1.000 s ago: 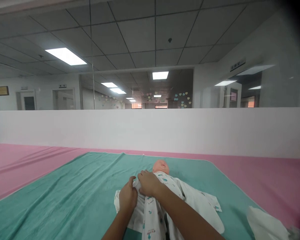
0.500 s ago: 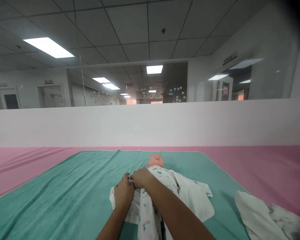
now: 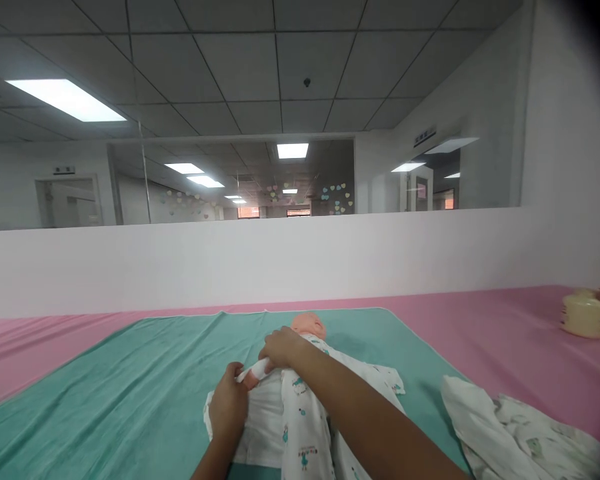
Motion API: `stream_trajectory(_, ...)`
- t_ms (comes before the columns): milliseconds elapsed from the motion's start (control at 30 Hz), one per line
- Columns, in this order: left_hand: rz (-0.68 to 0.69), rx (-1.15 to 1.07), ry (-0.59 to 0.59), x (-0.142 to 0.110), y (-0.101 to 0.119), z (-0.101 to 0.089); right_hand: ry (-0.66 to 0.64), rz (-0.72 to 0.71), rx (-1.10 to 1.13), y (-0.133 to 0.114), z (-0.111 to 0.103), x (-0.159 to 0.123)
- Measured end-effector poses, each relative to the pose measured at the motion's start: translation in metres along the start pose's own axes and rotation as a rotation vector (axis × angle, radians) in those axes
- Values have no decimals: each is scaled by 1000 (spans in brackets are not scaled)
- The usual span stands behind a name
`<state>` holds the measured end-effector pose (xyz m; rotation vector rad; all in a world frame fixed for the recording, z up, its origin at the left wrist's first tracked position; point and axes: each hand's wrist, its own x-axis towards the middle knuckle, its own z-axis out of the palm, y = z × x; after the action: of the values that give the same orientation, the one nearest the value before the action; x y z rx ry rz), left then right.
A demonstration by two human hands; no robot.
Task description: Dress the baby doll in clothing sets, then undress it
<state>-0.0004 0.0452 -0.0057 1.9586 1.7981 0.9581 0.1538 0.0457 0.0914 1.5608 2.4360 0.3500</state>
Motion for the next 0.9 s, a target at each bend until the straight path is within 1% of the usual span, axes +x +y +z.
stream_trajectory(67,7,52,-42,1,-2,1,24,14,0,7,-8,-8)
stream_trajectory(133,67,117,-73,2,-5,3,41,34,14,13,-13,-15)
stream_trajectory(233,135,172,-67,2,-9,9,55,55,43,17,-16,-20)
stream_trajectory(333,148,153,-23,3,-11,13,94,61,57,14,-9,-19)
stream_trajectory(433,237,146,-11,2,-9,13,136,54,75,5,4,-14)
stream_trajectory(500,279,195,3,2,-9,10,165,41,105,-1,14,-8)
stream_trajectory(633,249,317,43,4,-12,1,198,26,173,-11,30,2)
stream_trajectory(800,161,373,-55,10,-18,-3,212,91,195,-16,40,5)
stream_trajectory(900,141,378,-71,13,-20,-3,200,156,237,-13,41,0)
